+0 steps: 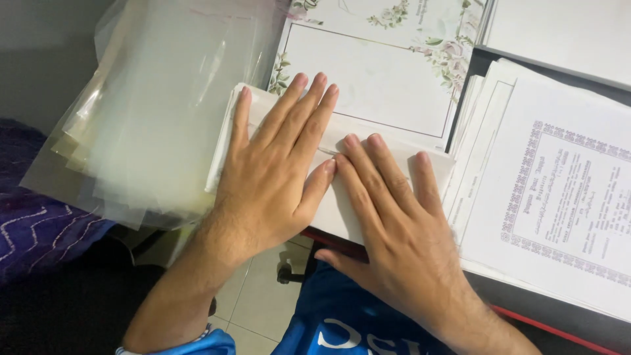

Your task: Folding printed papers and inserting them into envelopes

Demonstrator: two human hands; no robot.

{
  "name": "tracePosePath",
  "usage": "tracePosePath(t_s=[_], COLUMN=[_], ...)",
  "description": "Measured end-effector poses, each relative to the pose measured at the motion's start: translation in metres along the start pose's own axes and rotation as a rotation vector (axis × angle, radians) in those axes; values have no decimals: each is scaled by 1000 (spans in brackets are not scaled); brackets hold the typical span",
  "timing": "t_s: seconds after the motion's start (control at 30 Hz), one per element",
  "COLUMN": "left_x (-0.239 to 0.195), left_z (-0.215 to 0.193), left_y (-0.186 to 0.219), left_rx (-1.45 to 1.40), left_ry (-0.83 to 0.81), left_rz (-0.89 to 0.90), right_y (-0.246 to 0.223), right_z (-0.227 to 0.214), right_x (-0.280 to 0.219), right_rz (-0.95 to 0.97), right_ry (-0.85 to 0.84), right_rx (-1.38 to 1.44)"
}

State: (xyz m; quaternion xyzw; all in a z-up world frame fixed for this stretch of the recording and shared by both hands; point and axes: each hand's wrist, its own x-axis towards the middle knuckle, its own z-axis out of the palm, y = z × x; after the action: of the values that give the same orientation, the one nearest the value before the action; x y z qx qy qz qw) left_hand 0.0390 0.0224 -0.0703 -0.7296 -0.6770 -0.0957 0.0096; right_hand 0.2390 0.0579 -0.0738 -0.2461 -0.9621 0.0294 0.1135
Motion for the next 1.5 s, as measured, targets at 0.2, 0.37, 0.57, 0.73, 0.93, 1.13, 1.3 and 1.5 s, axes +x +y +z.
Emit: tracePosePath(t_s=[0.2, 0.37, 0.57, 0.73, 0.93, 1.13, 1.3, 1.5], left_x=[1, 3, 7, 12, 31, 29, 44, 53], left_z=[-3, -1, -6, -13, -38, -61, -40, 24], left_y=[2, -1, 1, 7, 14, 127, 169, 195], left_rx=[-21, -59, -94, -125, -93, -138, -495, -332], left_ry=[4, -60, -121, -182, -376, 132, -208, -175], left_rz=[-1, -29, -23, -75, -194, 171, 551, 646], right_y=[3, 9, 14, 19, 42, 87, 125, 143], right_z=[2, -2, -3, -2, -26, -62, -65, -51], right_x=[-11, -24, -53, -82, -106, -155, -209, -237], right_rz=[-31, -18, 12, 38, -27, 292, 498, 637], right_ry=[55, 90, 69, 80, 68, 257, 329, 389], right_rx=[-33, -25, -84, 16, 435, 393, 244, 120])
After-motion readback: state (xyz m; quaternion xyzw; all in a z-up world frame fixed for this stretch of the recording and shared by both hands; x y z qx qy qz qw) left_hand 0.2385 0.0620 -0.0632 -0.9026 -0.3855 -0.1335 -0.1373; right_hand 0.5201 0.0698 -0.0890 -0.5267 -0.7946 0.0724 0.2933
